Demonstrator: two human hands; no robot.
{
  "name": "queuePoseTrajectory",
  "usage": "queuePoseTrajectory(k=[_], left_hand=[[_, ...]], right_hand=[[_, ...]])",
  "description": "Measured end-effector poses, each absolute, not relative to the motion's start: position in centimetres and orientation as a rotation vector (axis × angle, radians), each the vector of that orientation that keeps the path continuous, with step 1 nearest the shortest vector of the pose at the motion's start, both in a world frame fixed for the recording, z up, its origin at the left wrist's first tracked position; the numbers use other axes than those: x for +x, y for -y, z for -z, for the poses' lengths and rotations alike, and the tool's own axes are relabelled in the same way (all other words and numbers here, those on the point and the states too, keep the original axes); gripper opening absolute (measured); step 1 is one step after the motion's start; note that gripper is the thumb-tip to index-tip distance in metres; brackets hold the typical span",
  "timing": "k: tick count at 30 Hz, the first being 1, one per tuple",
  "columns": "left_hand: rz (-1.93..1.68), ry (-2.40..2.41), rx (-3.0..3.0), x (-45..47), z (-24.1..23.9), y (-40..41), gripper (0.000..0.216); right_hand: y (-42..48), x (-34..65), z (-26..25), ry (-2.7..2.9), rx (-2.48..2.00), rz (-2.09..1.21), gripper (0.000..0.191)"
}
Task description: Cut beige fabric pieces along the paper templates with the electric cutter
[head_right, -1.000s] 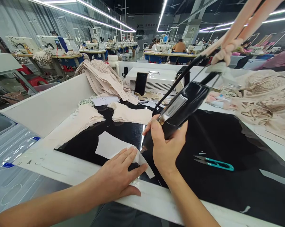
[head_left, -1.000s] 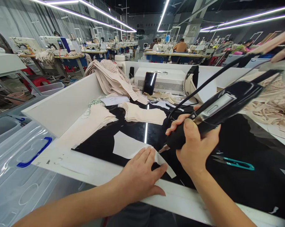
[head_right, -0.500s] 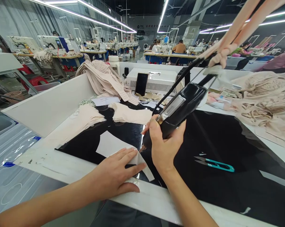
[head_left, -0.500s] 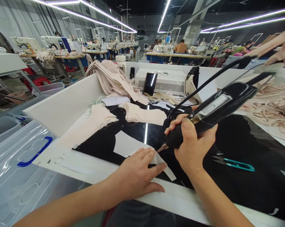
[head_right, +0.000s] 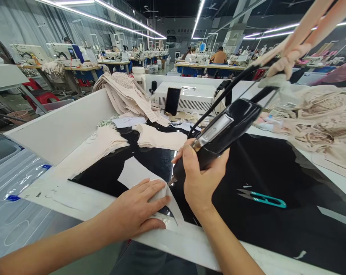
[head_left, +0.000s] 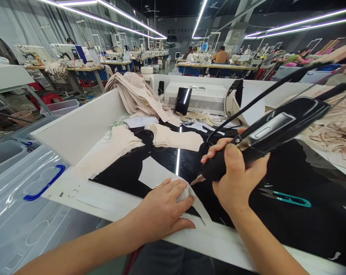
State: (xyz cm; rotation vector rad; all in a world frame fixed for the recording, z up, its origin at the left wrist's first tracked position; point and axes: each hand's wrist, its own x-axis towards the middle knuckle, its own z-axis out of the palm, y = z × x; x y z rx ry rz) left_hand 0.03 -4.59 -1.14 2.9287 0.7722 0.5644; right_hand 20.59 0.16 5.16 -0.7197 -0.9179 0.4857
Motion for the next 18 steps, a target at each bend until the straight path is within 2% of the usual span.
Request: queuePoseTrajectory(k=[9, 11, 15, 18], left_hand=[[-0.544, -0.779, 2.91, 0.3, 1.0, 4.6, 0.067], [-0.545, -0.784, 2.882, 0.3, 0.4, 4.5, 0.061], [-0.531, -0.778, 2.838, -0.5, -1.0, 3.4, 0.03], [-0.456, -0.784, 2.872, -2.0, -1.3, 2.0, 0.033]], right_hand=[[-0.6, 20.4, -4.6, 0.962, -0.718, -0.498, 0.052], [-0.7, 20.5, -4.6, 0.969, -0.708, -0.509, 0.052], [-0.9, 21.0, -5.1, 0.978, -0.682, -0.538, 0.059], [-0.8, 22.2, -5.8, 1.002, -0.73, -0.467, 0.06]])
